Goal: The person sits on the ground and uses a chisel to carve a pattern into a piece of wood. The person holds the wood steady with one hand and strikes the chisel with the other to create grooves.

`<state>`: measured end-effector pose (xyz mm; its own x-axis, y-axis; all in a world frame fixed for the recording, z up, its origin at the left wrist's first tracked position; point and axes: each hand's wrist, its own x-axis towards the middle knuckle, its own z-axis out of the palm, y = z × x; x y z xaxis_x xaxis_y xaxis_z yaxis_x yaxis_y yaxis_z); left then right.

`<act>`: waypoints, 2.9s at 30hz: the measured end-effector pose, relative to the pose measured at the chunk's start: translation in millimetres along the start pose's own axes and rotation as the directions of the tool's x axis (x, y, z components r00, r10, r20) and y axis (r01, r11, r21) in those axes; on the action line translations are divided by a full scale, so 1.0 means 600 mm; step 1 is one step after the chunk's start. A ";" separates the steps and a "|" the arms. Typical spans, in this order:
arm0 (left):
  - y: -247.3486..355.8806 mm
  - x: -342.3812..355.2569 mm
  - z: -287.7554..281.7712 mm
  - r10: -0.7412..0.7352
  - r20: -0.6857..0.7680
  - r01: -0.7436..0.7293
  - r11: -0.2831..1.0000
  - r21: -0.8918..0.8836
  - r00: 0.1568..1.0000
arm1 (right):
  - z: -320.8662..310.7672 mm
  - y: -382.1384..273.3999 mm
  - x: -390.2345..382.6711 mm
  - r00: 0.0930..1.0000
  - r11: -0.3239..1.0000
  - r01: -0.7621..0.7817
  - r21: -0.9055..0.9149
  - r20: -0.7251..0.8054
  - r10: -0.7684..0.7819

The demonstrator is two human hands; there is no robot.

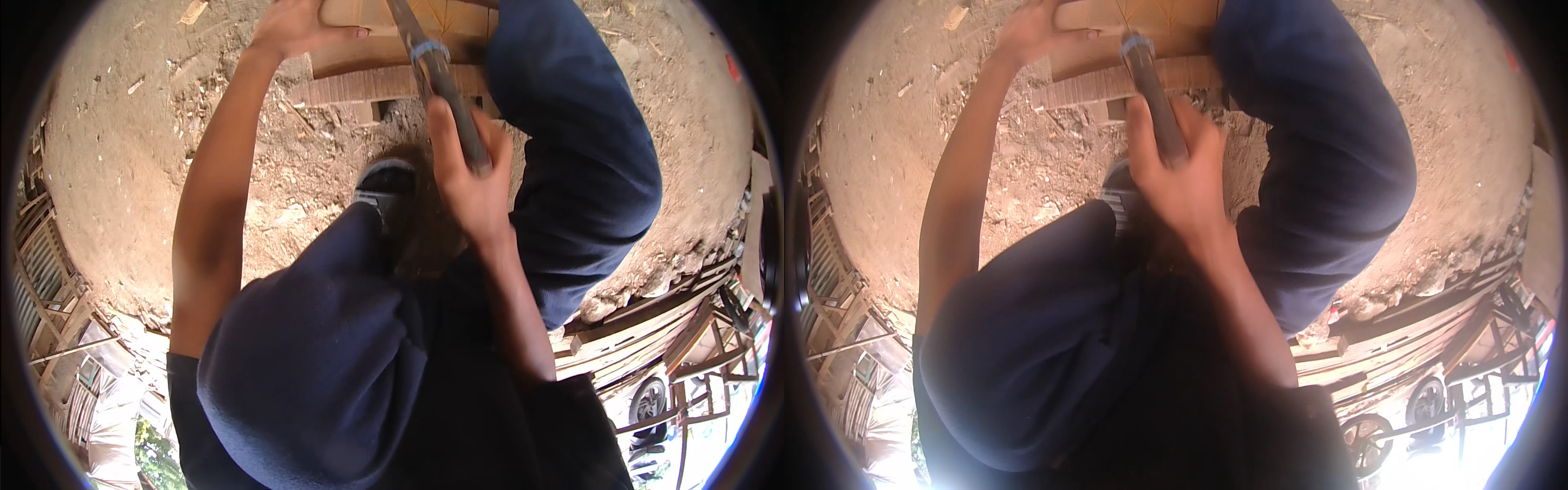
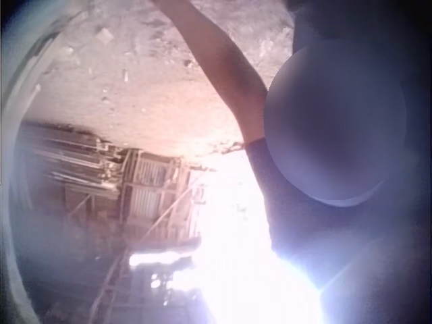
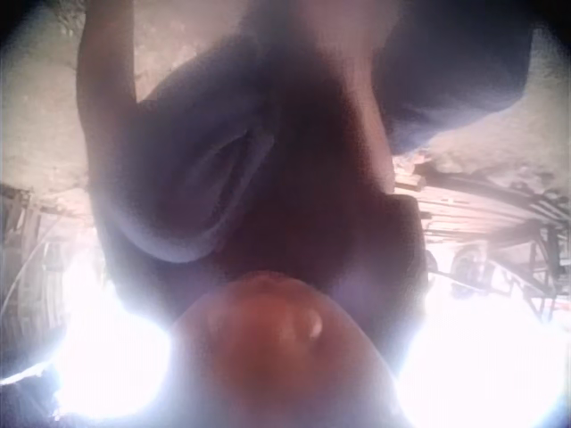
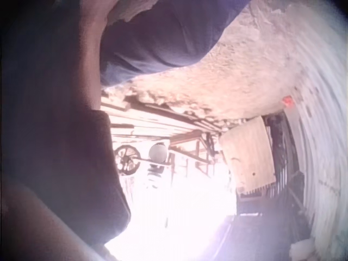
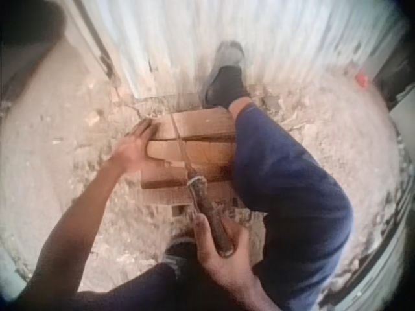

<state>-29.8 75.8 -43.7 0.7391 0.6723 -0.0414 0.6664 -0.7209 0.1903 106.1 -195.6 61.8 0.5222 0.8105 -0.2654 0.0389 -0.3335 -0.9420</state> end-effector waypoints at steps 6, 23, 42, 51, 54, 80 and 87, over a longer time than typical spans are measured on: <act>-0.047 0.003 0.028 -0.294 -0.339 0.057 0.825 -0.563 0.894 | -0.009 -0.006 -0.028 0.999 0.998 0.044 -0.035 -0.002 -0.044; -0.032 0.053 0.018 -0.751 0.038 0.740 0.638 -0.213 0.659 | 0.012 -0.016 0.018 0.999 0.997 0.033 -0.068 0.009 -0.032; -0.027 0.056 0.011 -0.768 0.056 0.758 0.612 -0.227 0.638 | -0.036 -0.020 -0.061 1.000 0.997 0.010 -0.075 0.018 -0.009; -0.069 0.051 0.035 -0.750 0.014 0.734 0.643 -0.219 0.661 | -0.010 -0.017 -0.019 1.000 1.000 0.021 -0.012 0.018 -0.021; -0.035 0.054 0.015 -0.767 -0.007 0.749 0.628 -0.209 0.641 | -0.037 -0.018 -0.054 0.999 1.000 0.031 -0.003 -0.008 -0.031; -0.034 0.062 0.021 -0.779 0.014 0.769 0.615 -0.172 0.626 | -0.046 0.002 -0.071 0.998 0.998 0.054 -0.046 -0.016 -0.054; -0.050 0.062 0.035 -0.754 0.027 0.743 0.638 -0.204 0.656 | 0.008 -0.024 0.034 1.000 0.999 0.019 -0.041 -0.015 -0.020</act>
<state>-20.2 119.0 -71.8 -0.0155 0.9802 -0.1974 0.9539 0.0736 0.2908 112.3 -171.8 68.9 0.5337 0.8097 -0.2438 0.0838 -0.3376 -0.9376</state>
